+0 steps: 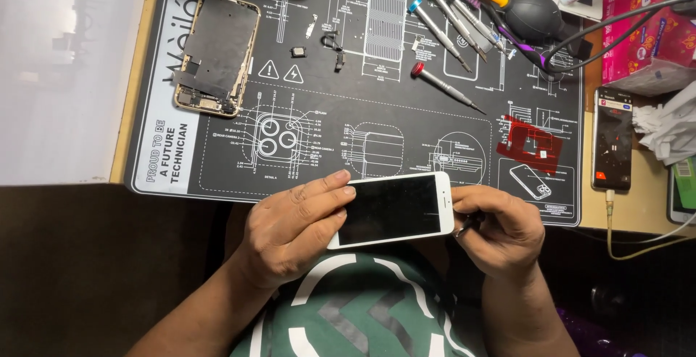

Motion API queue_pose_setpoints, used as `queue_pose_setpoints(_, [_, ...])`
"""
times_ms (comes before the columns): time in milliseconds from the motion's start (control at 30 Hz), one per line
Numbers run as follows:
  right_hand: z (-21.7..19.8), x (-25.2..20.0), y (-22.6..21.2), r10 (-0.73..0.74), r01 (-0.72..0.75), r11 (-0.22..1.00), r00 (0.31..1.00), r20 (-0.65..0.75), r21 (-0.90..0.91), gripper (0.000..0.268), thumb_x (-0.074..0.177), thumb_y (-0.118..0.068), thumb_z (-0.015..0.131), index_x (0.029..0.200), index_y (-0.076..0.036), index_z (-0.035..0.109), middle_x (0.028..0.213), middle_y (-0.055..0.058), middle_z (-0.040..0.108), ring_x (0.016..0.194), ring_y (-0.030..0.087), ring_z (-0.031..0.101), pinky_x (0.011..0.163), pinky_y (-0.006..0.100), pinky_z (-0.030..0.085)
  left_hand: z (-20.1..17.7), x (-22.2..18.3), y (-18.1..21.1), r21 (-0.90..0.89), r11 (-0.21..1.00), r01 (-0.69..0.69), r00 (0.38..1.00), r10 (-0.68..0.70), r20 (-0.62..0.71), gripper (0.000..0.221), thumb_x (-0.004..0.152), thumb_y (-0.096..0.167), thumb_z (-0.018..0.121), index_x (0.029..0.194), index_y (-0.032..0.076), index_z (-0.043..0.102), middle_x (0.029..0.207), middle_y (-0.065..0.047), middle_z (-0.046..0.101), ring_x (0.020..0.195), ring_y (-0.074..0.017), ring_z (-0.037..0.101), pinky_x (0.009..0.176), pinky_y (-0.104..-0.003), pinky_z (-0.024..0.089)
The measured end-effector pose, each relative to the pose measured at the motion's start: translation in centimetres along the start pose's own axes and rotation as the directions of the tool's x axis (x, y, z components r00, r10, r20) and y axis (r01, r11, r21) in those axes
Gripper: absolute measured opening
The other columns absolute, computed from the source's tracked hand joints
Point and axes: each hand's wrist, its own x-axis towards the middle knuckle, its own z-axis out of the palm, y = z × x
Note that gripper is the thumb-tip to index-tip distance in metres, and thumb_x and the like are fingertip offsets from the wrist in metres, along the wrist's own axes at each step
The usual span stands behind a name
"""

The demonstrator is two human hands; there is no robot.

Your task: Assembling internal components like the front camera and sensors onto a new mobile phone screen assembly using tweezers and a spudger.

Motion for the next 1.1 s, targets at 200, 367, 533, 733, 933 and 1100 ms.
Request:
queue_pose_setpoints(200, [0.6,0.5,-0.3,-0.051,0.052,0.998,0.999,-0.019,0.046,0.023,0.071,0.019,0.075,0.092,0.012,0.068,0.076,0.024,0.072,0.051,0.011,0.05,0.043,0.023,0.047,0.0,0.0,-0.2,0.015,1.0,0.013,1.0,-0.013,0.015,0.019,0.091,-0.005,0.066,0.073,-0.001,0.071,0.091,-0.018,0.079,0.087,-0.0354,0.081,0.067,-0.041,0.069])
queue_pose_setpoints(367, [-0.1,0.3,0.4,-0.051,0.051,0.999,0.997,0.063,0.003,0.027,0.069,0.024,0.07,0.092,0.01,0.075,0.083,0.025,0.074,0.062,0.016,0.064,0.05,0.028,0.055,-0.5,-1.4,-0.2,-0.019,0.982,0.186,0.979,-0.184,0.083,0.028,0.096,-0.007,0.06,0.121,0.006,0.058,0.128,-0.026,0.065,0.1,-0.0401,0.076,0.075,-0.044,0.068])
queue_pose_setpoints(533, [-0.2,-0.4,1.2,-0.032,0.031,0.999,0.996,0.086,0.02,0.036,0.065,0.027,0.066,0.096,0.011,0.075,0.09,0.026,0.074,0.076,0.022,0.072,0.057,0.03,0.058,-1.0,-2.1,-0.4,-0.134,0.956,0.261,0.965,-0.253,0.075,0.074,0.097,-0.01,0.064,0.156,0.02,0.03,0.149,-0.032,0.047,0.112,-0.0435,0.071,0.082,-0.048,0.065])
queue_pose_setpoints(733, [-1.0,-1.2,1.2,0.071,-0.045,0.985,0.985,0.155,-0.164,0.027,0.083,0.015,0.068,0.109,0.007,0.069,0.108,0.023,0.073,0.1,0.029,0.076,0.093,0.029,0.064,-1.8,-2.1,0.0,-0.097,0.95,0.297,0.929,-0.264,0.259,0.099,0.097,-0.033,0.044,0.167,0.028,0.01,0.16,-0.03,0.039,0.132,-0.0422,0.072,0.089,-0.033,0.07])
queue_pose_setpoints(933, [-1.3,-1.0,1.0,0.13,-0.104,0.975,0.984,0.124,-0.196,0.024,0.09,-0.001,0.068,0.114,0.002,0.07,0.103,0.017,0.065,0.078,0.016,0.06,0.062,0.018,0.044,-2.0,0.3,0.5,-0.022,0.959,0.281,0.912,-0.26,0.316,0.056,0.09,-0.033,0.045,0.137,-0.002,0.049,0.118,-0.021,0.071,0.102,-0.0288,0.076,0.083,-0.031,0.067])
queue_pose_setpoints(1100, [-0.9,-1.3,0.6,0.577,-0.555,0.811,0.811,-0.095,0.184,0.01,0.098,-0.007,0.065,0.105,0.0,0.062,0.089,0.012,0.065,0.058,0.012,0.049,0.053,0.02,0.04,-0.9,2.6,1.9,-0.071,0.573,0.816,0.559,-0.754,0.344,0.044,0.083,0.02,0.083,0.122,0.014,0.064,0.09,0.0,0.077,0.074,-0.0092,0.075,0.074,-0.021,0.067])
